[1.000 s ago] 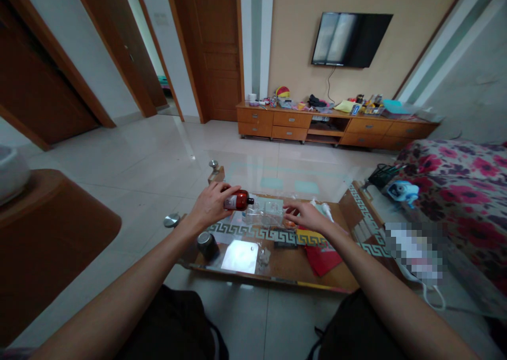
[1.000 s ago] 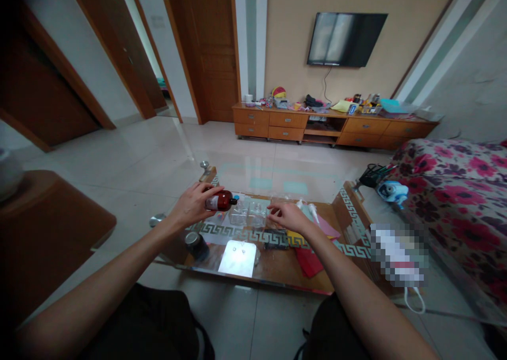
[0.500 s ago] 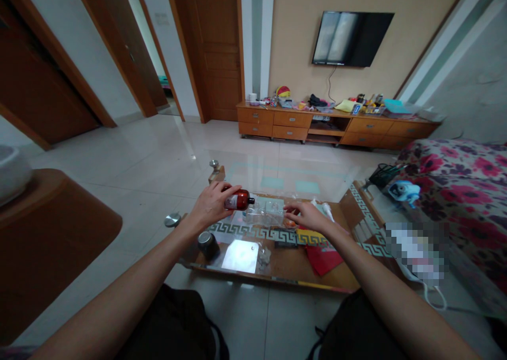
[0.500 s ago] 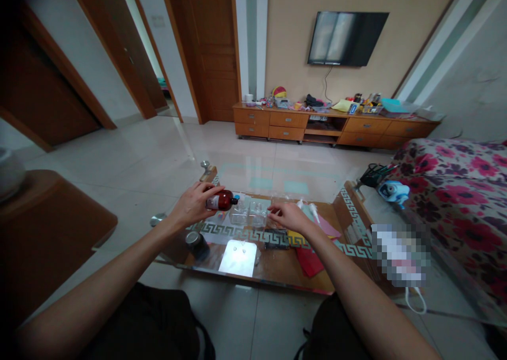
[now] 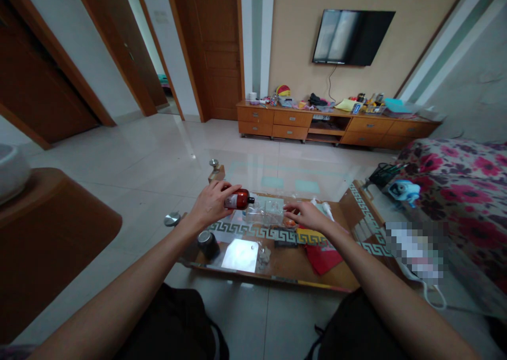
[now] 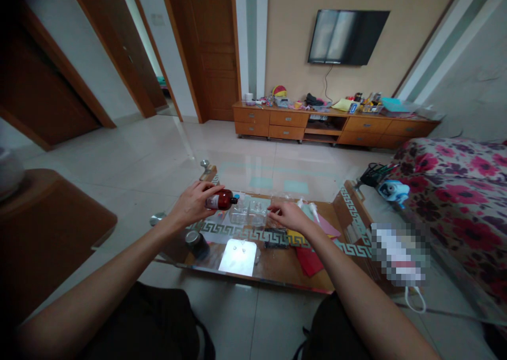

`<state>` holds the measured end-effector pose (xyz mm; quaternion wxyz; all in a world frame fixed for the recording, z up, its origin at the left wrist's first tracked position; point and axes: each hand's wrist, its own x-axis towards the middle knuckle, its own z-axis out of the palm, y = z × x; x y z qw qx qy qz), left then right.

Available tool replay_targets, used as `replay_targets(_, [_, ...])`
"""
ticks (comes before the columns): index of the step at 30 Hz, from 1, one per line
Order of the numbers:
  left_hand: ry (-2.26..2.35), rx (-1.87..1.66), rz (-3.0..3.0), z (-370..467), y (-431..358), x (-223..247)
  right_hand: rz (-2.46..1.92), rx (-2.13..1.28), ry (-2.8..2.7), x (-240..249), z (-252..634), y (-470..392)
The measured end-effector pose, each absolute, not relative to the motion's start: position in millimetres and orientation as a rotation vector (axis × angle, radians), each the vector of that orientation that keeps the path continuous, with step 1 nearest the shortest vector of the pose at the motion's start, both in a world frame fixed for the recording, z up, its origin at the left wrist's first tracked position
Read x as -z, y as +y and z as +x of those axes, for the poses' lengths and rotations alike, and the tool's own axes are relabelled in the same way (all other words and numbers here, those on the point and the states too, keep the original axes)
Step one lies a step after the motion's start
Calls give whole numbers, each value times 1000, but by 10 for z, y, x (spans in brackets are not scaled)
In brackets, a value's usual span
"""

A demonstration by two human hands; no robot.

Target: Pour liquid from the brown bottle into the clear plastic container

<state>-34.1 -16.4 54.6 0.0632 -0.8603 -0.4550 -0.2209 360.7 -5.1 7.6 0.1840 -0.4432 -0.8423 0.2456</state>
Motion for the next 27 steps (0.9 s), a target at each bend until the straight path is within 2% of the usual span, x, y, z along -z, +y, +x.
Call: replay_targets(27, [-1358,618,-2582,-340,-169,-555,-1283,-703,-2387,-117,3587,-74])
